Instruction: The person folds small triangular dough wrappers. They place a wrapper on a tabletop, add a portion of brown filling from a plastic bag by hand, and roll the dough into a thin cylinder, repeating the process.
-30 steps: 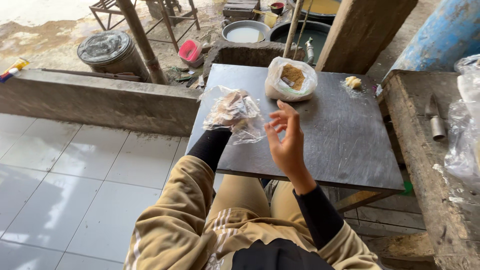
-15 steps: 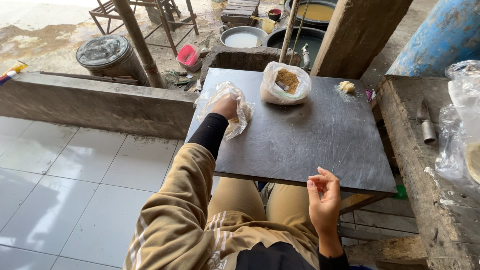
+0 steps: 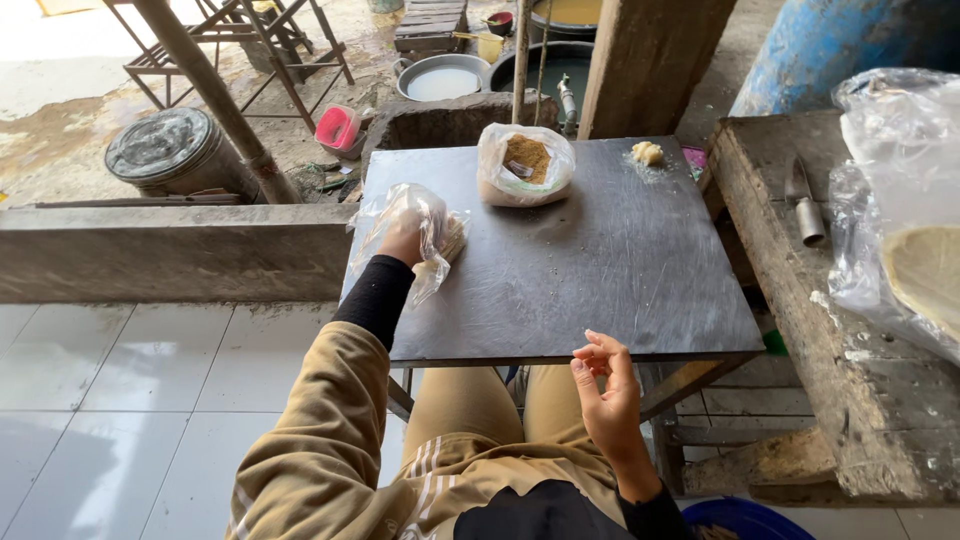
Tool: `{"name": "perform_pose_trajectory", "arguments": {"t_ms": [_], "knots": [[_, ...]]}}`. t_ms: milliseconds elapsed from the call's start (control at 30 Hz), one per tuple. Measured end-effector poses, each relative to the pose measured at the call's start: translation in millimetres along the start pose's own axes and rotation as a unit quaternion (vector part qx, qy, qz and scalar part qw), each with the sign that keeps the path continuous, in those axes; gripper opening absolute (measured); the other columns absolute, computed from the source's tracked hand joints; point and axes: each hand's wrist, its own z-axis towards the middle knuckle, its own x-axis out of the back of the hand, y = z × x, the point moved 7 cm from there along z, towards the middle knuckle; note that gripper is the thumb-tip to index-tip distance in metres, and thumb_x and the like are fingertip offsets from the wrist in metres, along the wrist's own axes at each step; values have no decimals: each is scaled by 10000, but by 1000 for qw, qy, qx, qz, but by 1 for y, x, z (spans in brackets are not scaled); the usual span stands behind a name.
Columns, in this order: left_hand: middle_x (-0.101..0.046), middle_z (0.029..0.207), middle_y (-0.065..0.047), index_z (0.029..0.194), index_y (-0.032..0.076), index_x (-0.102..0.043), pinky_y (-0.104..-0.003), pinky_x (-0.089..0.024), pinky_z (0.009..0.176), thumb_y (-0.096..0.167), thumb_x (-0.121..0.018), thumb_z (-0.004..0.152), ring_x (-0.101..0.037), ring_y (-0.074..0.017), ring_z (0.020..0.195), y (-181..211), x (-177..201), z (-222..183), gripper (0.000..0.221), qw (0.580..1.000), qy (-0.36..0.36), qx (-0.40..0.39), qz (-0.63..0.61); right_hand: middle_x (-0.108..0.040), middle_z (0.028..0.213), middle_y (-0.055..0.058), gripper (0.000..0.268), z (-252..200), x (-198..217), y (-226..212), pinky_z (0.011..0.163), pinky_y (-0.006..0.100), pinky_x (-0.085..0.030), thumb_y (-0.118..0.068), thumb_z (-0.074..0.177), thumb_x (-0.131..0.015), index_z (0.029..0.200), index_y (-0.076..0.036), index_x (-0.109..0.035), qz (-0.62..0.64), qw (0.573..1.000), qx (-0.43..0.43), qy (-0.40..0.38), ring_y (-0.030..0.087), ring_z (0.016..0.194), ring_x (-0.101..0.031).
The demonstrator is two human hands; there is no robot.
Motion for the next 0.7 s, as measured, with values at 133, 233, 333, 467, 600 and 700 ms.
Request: {"name": "perform_pose_trajectory", "arguments": {"t_ms": [133, 233, 333, 467, 600, 700], "knots": [[-710, 1060, -226, 1156, 19, -668, -445, -536, 887, 256, -629, 939, -683, -383, 1025, -2, -3, 8, 324, 999, -31, 8, 13, -674, 1049, 56, 363, 0, 0, 3, 848, 279, -527, -60, 975, -649, 1327, -32, -568, 2, 1000, -3, -2, 113, 927, -622], [-717, 1052, -222, 1162, 21, -669, -443, -542, 883, 220, -614, 939, -690, -376, 1017, -8, -4, -1, 304, 999, -35, 21, 13, -671, 1053, 54, 366, 1, -1, 7, 858, 279, -526, -59, 975, -648, 1329, -30, -560, 9, 1000, -15, -1, 110, 936, -619], [-724, 1044, -217, 1168, 22, -670, -440, -547, 879, 185, -599, 940, -697, -368, 1010, -14, -6, -15, 289, 998, -40, 46, 28, -673, 1050, 52, 359, 1, 0, 9, 871, 279, -529, -58, 984, -644, 1332, -30, -559, 14, 1000, -21, -4, 108, 942, -622], [-734, 1034, -212, 1176, 24, -671, -436, -554, 874, 138, -579, 940, -707, -358, 1000, 3, -1, -19, 277, 996, -40, 59, 57, -664, 1071, 58, 366, 3, 3, 8, 880, 282, -528, -54, 987, -632, 1341, -21, -545, 8, 1000, -13, -6, 111, 946, -618], [-743, 1023, -206, 1184, 26, -672, -432, -561, 869, 91, -560, 941, -716, -348, 989, 41, 38, -36, 275, 987, -59, 85, 122, -672, 1053, 57, 340, 4, 6, 13, 871, 271, -550, -54, 1000, -624, 1327, -13, -541, -3, 1000, -8, -2, 104, 934, -635], [-751, 1015, -202, 1189, 27, -673, -429, -567, 865, 55, -545, 941, -723, -341, 982, 98, 104, -91, 281, 964, -146, 107, 194, -662, 1067, 62, 346, 7, 7, 22, 858, 262, -540, -42, 1005, -619, 1337, -2, -529, 18, 1000, -15, -1, 103, 925, -621]]}}
